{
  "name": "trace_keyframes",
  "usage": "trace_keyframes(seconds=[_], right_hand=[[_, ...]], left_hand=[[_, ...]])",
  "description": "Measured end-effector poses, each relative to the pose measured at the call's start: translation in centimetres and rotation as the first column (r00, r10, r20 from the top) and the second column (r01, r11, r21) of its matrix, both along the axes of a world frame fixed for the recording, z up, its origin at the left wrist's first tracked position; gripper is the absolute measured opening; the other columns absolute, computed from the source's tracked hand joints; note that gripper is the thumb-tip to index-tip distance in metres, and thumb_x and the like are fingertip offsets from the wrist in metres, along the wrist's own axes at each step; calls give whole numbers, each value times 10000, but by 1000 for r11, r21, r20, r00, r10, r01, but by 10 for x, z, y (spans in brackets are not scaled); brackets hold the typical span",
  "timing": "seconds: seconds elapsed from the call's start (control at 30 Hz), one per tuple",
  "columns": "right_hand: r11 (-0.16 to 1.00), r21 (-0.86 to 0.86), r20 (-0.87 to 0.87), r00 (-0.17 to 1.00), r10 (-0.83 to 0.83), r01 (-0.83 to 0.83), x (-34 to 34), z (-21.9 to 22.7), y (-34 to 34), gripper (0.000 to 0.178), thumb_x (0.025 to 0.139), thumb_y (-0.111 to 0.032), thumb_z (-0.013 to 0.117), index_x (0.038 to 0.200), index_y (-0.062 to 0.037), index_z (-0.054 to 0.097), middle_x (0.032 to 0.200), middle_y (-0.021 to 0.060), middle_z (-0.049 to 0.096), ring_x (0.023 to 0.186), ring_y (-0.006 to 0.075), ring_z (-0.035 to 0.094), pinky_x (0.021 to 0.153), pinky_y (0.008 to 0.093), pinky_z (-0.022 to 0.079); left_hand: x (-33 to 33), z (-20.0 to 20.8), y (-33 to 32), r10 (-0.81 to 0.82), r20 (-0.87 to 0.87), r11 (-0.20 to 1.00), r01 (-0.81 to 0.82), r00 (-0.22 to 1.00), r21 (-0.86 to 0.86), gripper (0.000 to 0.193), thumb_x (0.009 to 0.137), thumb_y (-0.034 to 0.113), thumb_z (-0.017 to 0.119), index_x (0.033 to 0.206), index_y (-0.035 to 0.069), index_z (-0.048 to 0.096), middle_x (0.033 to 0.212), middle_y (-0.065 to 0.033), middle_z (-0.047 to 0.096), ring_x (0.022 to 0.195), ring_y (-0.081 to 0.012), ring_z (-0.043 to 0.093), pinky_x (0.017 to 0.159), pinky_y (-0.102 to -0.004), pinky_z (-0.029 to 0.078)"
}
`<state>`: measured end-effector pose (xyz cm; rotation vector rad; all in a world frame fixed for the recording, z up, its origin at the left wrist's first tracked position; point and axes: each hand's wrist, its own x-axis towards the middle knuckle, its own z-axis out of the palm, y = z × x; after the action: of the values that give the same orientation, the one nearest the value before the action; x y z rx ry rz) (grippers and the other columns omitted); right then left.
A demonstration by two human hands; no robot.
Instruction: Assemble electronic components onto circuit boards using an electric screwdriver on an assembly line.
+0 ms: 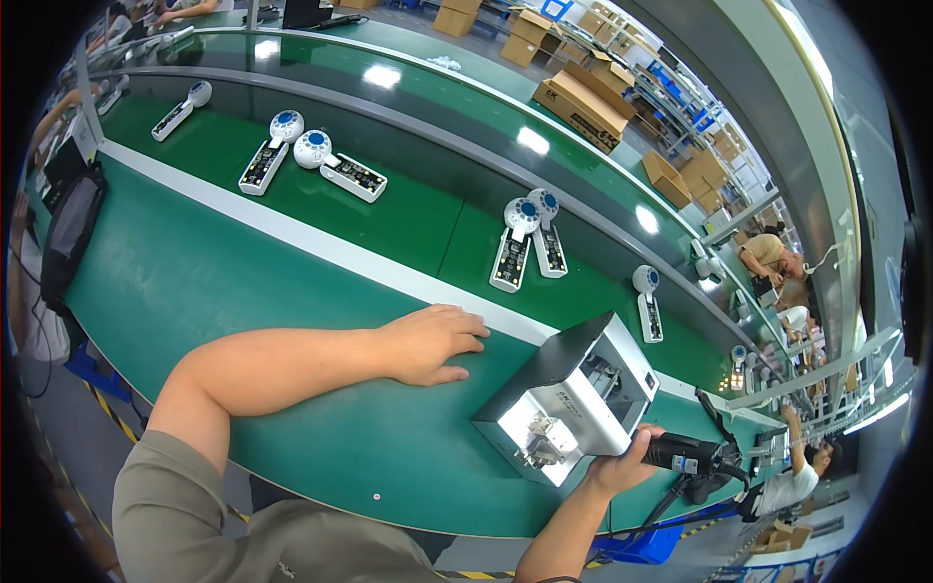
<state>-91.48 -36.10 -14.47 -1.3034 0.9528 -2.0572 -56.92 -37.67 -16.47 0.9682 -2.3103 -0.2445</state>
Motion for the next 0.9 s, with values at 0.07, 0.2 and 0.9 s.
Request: trace_keyframes(seconds=[0.07,0.2,0.9], right_hand=[[1000,6,-26,1000,-3,3,-9,-4,-6,115,884,-110,562,989,-66,559,893,37,576,815,132,536,834,255,422],[996,73,129,990,-62,52,-15,-4,-5,108,888,-88,575,990,-52,577,964,49,596,889,140,561,872,266,432],[976,-144,36,985,167,-161,-48,-10,-34,398,850,-284,661,1129,-44,511,846,72,567,754,135,523,709,247,427]], left_hand=[[-3,-1,-2,2,-3,1000,-2,1000,-5,387,755,208,701,1078,14,617,1257,-133,536,1179,-322,498,1019,-421,385],[-16,-6,-10,-24,-33,999,25,999,24,395,739,209,702,1070,17,605,1264,-138,524,1129,-327,508,1013,-420,386],[-64,-7,-52,41,-35,997,-43,999,-63,408,792,166,678,1167,46,570,1272,-120,538,1108,-305,538,940,-395,431]])
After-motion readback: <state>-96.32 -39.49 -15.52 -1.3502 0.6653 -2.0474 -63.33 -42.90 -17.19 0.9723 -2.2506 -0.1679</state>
